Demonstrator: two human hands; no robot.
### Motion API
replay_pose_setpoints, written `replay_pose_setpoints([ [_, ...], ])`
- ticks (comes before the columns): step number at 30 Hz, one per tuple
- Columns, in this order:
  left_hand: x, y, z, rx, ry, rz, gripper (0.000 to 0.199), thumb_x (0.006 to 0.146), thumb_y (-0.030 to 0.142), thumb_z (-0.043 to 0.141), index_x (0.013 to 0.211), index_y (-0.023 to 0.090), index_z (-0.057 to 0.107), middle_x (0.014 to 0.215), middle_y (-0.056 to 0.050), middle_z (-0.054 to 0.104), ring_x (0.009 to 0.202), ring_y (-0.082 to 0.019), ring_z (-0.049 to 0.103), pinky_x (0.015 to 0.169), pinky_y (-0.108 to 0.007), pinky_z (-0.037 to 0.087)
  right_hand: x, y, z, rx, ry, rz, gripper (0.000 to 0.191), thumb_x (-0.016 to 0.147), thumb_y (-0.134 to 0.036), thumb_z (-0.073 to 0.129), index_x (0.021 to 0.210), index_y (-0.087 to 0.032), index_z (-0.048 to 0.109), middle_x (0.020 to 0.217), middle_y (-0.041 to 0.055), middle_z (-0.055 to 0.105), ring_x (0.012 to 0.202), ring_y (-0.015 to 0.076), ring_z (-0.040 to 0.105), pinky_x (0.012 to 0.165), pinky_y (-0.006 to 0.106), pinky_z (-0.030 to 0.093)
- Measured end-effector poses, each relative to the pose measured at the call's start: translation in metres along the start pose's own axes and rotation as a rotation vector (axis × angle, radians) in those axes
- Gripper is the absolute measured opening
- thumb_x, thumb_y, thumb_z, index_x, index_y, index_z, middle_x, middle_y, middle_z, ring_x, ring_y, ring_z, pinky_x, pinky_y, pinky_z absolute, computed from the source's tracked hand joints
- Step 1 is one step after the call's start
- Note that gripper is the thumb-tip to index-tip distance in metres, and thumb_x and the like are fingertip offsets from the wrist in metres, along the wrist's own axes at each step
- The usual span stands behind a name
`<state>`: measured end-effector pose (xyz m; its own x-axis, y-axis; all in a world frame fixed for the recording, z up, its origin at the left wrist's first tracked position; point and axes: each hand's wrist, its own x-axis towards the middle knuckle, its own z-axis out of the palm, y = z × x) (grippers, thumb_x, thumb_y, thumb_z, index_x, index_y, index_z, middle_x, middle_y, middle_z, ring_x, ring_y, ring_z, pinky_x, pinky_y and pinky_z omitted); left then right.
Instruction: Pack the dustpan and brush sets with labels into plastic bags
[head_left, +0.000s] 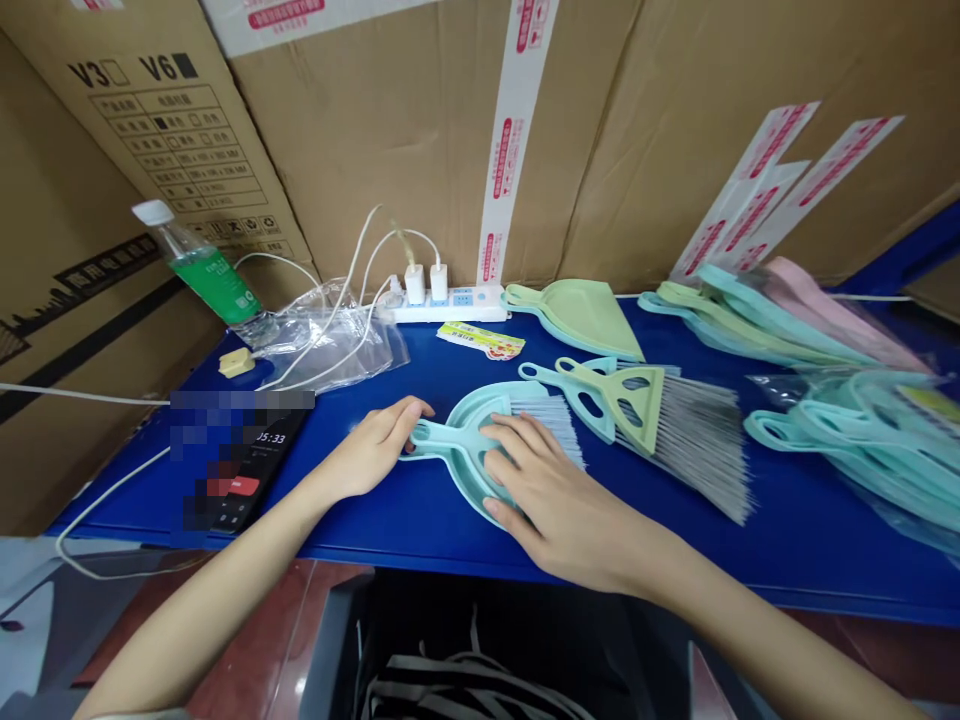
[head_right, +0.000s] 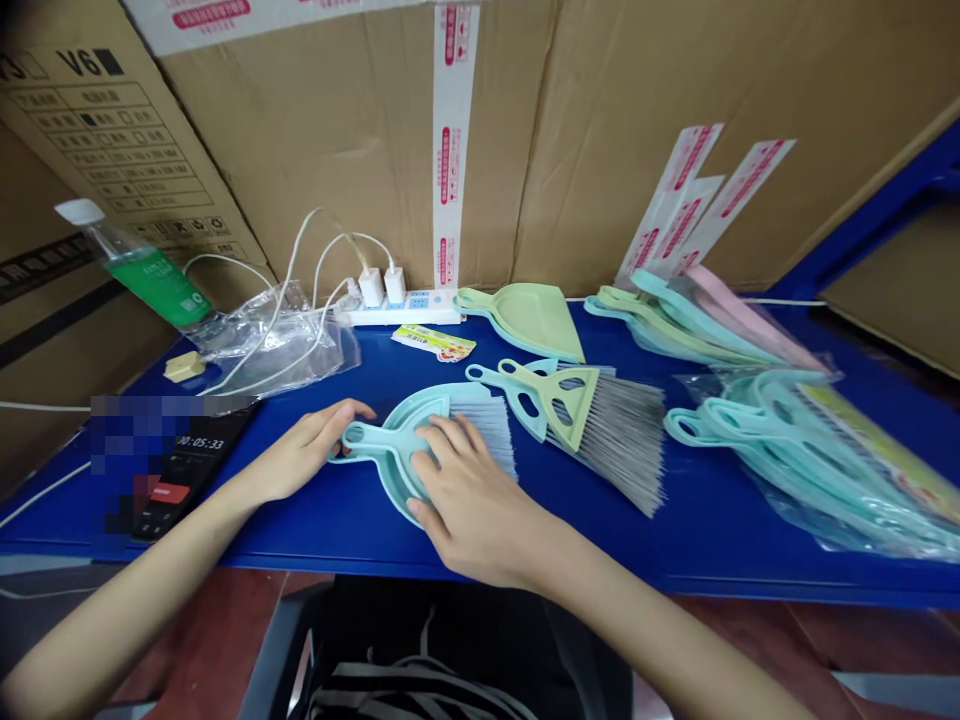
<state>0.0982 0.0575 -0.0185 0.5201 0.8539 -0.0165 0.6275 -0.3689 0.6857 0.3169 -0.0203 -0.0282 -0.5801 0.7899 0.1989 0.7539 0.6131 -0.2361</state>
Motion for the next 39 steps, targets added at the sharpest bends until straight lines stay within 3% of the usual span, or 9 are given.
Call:
replay_pose_setpoints([
  [6, 0.005, -0.009, 0.002, -0.107, -0.001, 0.009, 0.041, 0.095, 0.046, 0.032, 0.100, 0.019, 0.063, 0.085, -0.002, 0.066, 0.078, -0.018, 0.059, 0.074, -0.029, 0.047, 0.006, 0.001, -0.004, 0.063, -0.054, -0.048, 0.011, 0.092, -0.025, 0.046, 0.088, -0.019, 0.055, 0.124, 0.0171, 0.057, 0.125, 0.0336, 0.046, 0.104, 0.060, 0.038],
  [9, 0.006, -0.012, 0.002, -0.103, -0.019, 0.041, 0.039, 0.094, 0.043, 0.035, 0.099, 0.018, 0.064, 0.088, -0.003, 0.068, 0.082, -0.018, 0.060, 0.077, -0.029, 0.047, 0.008, 0.005, -0.007, 0.093, -0.069, -0.083, 0.014, 0.092, -0.030, 0.050, 0.088, -0.018, 0.055, 0.121, 0.0172, 0.058, 0.121, 0.0329, 0.048, 0.099, 0.054, 0.044],
  [15, 0.008, -0.012, -0.001, -0.157, -0.073, 0.094, 0.038, 0.094, 0.043, 0.038, 0.094, 0.018, 0.066, 0.084, -0.002, 0.068, 0.075, -0.016, 0.058, 0.072, -0.026, 0.046, 0.012, 0.028, -0.015, 0.146, -0.059, -0.152, 0.027, 0.094, -0.036, 0.049, 0.113, -0.017, 0.056, 0.126, 0.0162, 0.057, 0.120, 0.0293, 0.052, 0.095, 0.049, 0.048],
  [18, 0.008, -0.010, -0.002, -0.202, -0.090, 0.093, 0.035, 0.093, 0.043, 0.043, 0.090, 0.017, 0.066, 0.081, -0.001, 0.067, 0.070, -0.014, 0.057, 0.067, -0.024, 0.046, 0.015, 0.038, -0.012, 0.125, -0.038, -0.159, 0.043, 0.094, -0.039, 0.050, 0.131, -0.018, 0.051, 0.140, 0.0169, 0.050, 0.135, 0.0316, 0.039, 0.105, 0.055, 0.039],
  [21, 0.007, -0.010, 0.002, -0.328, -0.177, 0.024, 0.037, 0.093, 0.050, 0.045, 0.089, 0.016, 0.061, 0.062, 0.002, 0.060, 0.051, -0.010, 0.052, 0.051, -0.021, 0.044, 0.017, 0.041, -0.003, 0.108, -0.092, -0.132, 0.062, 0.093, -0.047, 0.050, 0.147, -0.021, 0.037, 0.156, 0.0171, 0.029, 0.146, 0.0360, 0.015, 0.111, 0.064, 0.024],
  [23, 0.007, -0.011, 0.005, -0.447, -0.244, -0.032, 0.042, 0.093, 0.055, 0.044, 0.092, 0.016, 0.058, 0.049, 0.005, 0.054, 0.040, -0.010, 0.049, 0.043, -0.020, 0.042, 0.017, 0.040, 0.002, 0.124, -0.137, -0.114, 0.064, 0.095, -0.049, 0.045, 0.151, -0.022, 0.031, 0.159, 0.0164, 0.022, 0.147, 0.0360, 0.008, 0.112, 0.065, 0.019],
  [28, 0.008, -0.011, 0.008, -0.569, -0.286, -0.068, 0.048, 0.091, 0.059, 0.047, 0.098, 0.014, 0.060, 0.044, 0.006, 0.053, 0.035, -0.008, 0.047, 0.038, -0.018, 0.039, 0.017, 0.038, 0.006, 0.159, -0.155, -0.102, 0.062, 0.098, -0.051, 0.039, 0.152, -0.022, 0.030, 0.161, 0.0141, 0.016, 0.147, 0.0331, 0.000, 0.114, 0.063, 0.013],
  [34, 0.008, -0.011, 0.005, -0.552, -0.292, -0.049, 0.046, 0.089, 0.058, 0.051, 0.093, 0.013, 0.062, 0.046, 0.005, 0.052, 0.036, -0.007, 0.042, 0.035, -0.018, 0.033, 0.018, 0.036, 0.006, 0.152, -0.142, -0.106, 0.062, 0.097, -0.047, 0.041, 0.152, -0.022, 0.028, 0.160, 0.0143, 0.016, 0.146, 0.0311, -0.001, 0.114, 0.061, 0.016],
  [39, 0.009, -0.015, 0.005, -0.555, -0.308, -0.016, 0.047, 0.090, 0.054, 0.051, 0.103, 0.011, 0.063, 0.048, 0.007, 0.048, 0.038, -0.007, 0.038, 0.036, -0.017, 0.028, 0.019, 0.034, 0.006, 0.116, -0.150, -0.104, 0.059, 0.098, -0.041, 0.040, 0.151, -0.017, 0.030, 0.160, 0.0167, 0.015, 0.146, 0.0324, -0.001, 0.115, 0.060, 0.016],
])
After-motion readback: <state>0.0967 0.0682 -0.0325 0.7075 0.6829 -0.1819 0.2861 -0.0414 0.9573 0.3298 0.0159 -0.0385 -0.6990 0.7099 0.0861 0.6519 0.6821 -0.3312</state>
